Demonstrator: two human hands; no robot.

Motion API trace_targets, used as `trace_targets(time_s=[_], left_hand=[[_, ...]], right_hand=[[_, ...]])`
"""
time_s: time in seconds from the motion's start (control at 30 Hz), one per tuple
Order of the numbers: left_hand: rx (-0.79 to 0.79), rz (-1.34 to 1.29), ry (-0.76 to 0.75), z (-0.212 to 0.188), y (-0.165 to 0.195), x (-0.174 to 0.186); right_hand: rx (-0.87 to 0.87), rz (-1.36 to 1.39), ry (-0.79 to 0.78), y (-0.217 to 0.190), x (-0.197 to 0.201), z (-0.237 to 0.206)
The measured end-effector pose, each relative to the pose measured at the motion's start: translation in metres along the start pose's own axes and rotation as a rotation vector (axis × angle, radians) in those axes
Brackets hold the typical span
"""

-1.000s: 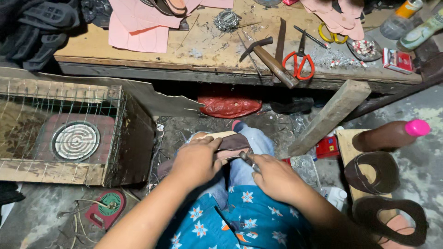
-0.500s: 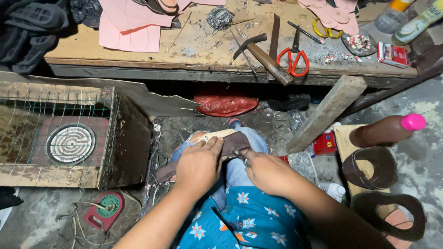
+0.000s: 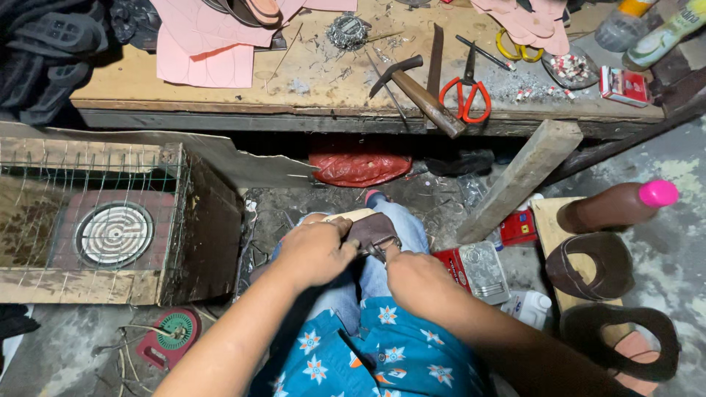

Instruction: The person sits on the floor and uses pliers and a hammer to attach a brown strap to a shoe sole. They repeatedly position the strap, clamp it with pliers, and tap it with a hammer to secure it in place.

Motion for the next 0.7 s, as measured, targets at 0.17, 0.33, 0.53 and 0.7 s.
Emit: trace_targets(time_s=[0.17,0.33,0.53,0.7], left_hand=[[0.076,0.128,-0.124,0.014,0.006,-0.006],[0.020,0.329,-0.132,0.020,0.012,-0.018],[0.009,0.295,-0.087,0.023,0.012,-0.021],[-0.042,0.327,-0.149,0.022,0.011,-0.017]], right_hand=[[0.090,-0.130,0.126,0.001,-0.009,0.003],[0.115,-0.135,0.155,0.009,-0.001,-0.007],[-0.026,0.396,0.168,-0.001,0.015,-0.007],[-0.079,0.261,0.208,-0.023,-0.006,0.006]])
Point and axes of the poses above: each hand's wrist, its own z-axis towards the middle knuckle, its own x-axis out of the back of the hand, y = z × x, the point moved 2 cm from there along z, towards the middle knuckle, and after that the axes turned 3 degrees about y, right-handed, at the moved point
